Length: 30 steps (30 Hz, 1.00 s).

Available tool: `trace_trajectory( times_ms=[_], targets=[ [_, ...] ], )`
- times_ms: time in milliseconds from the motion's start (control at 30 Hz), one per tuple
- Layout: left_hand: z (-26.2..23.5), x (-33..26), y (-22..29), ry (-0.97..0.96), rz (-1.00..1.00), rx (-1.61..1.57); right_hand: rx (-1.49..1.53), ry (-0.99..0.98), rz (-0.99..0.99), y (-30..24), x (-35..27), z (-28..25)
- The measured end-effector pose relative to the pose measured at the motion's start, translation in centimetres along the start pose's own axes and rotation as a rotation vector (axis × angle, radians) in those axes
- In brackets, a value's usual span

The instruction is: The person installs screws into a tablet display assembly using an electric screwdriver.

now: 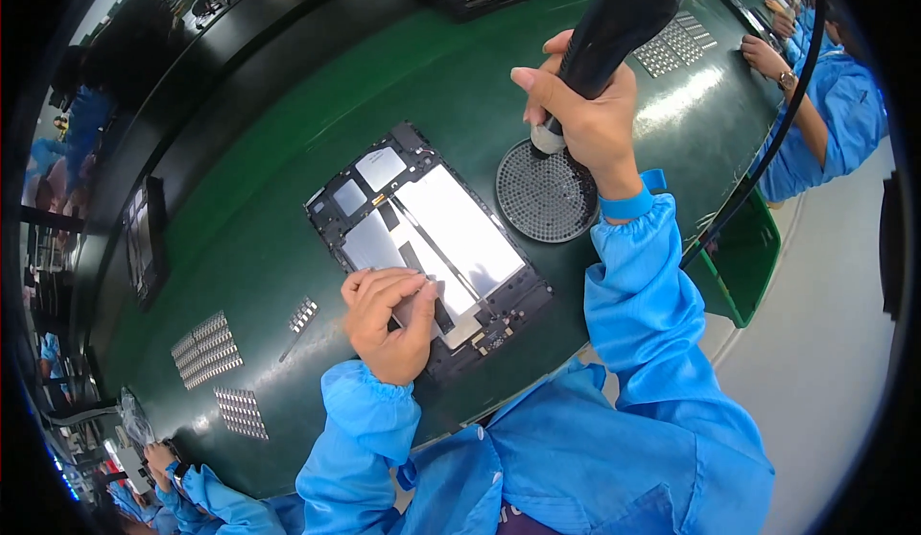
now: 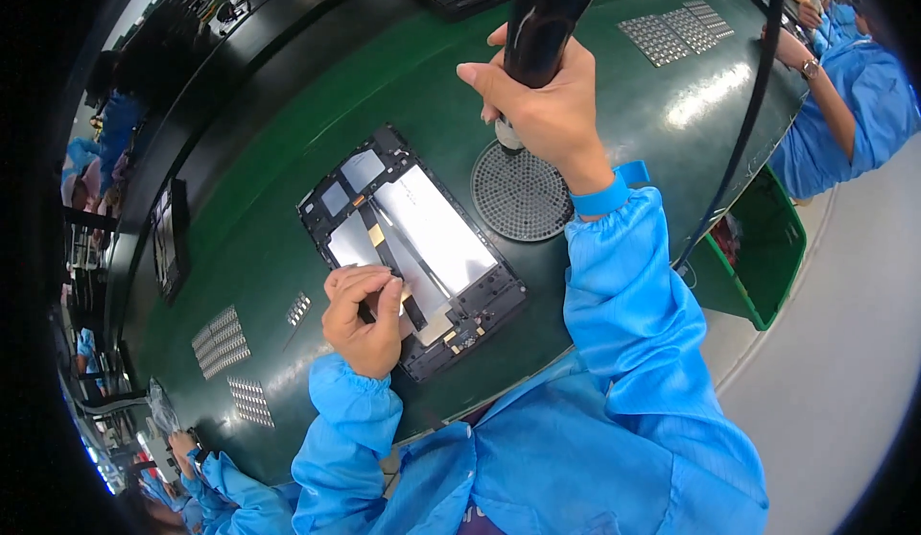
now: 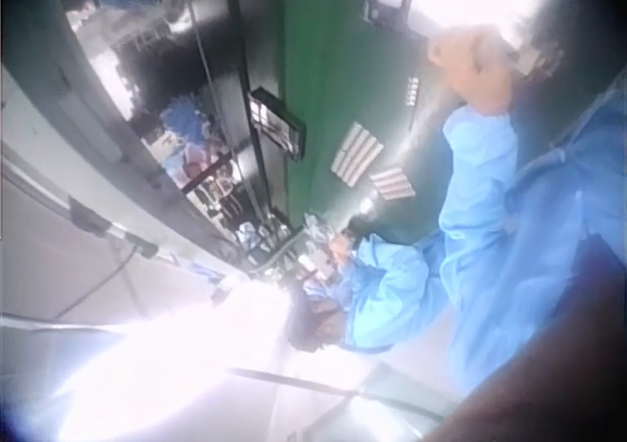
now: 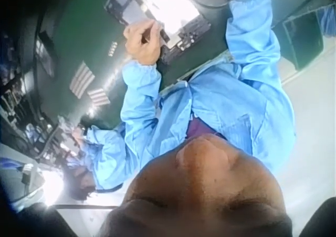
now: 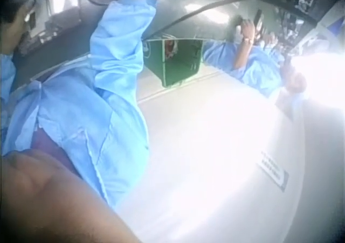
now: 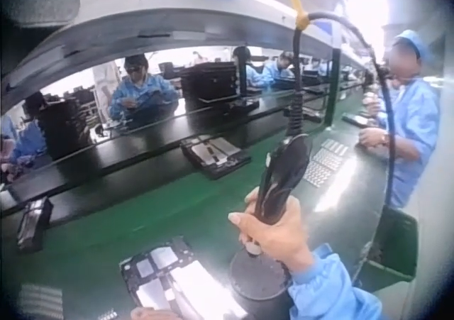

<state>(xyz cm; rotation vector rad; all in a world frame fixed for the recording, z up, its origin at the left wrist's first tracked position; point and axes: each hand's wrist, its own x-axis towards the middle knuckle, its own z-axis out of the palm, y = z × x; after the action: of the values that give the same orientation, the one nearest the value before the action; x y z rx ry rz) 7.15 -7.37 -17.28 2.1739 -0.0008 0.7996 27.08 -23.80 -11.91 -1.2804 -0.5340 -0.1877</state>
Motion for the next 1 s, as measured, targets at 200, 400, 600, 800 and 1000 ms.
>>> trace_trajectory(
  times_ms=[200,400,600,800,1000],
  targets=[
    [-0.7,-0.3,-1.1,0.076,-0.1,-0.145,-0.007,-0.01,0.016,0.6,0.1,0.4],
    [-2.0,-0.1,-1.5,0.17,-0.162,-0.191,-0.079,-0.025,0.007,1.0,0.0,0.2],
    [-4.0,-0.5,-3.0,0.228,-0.235,-0.097,-0.083,-0.028,0.01,1.0,0.0,0.3],
    [-5.6,-0.7,-4.1,0.237,-0.424,-0.25,-0.062,-0.001,0.05,0.9,0.0,0.6],
    [-6.3,-0.7,-4.5,0.233,-0.548,-0.316,-0.098,-0.009,0.004,1.2,0.0,0.3]
  ],
)
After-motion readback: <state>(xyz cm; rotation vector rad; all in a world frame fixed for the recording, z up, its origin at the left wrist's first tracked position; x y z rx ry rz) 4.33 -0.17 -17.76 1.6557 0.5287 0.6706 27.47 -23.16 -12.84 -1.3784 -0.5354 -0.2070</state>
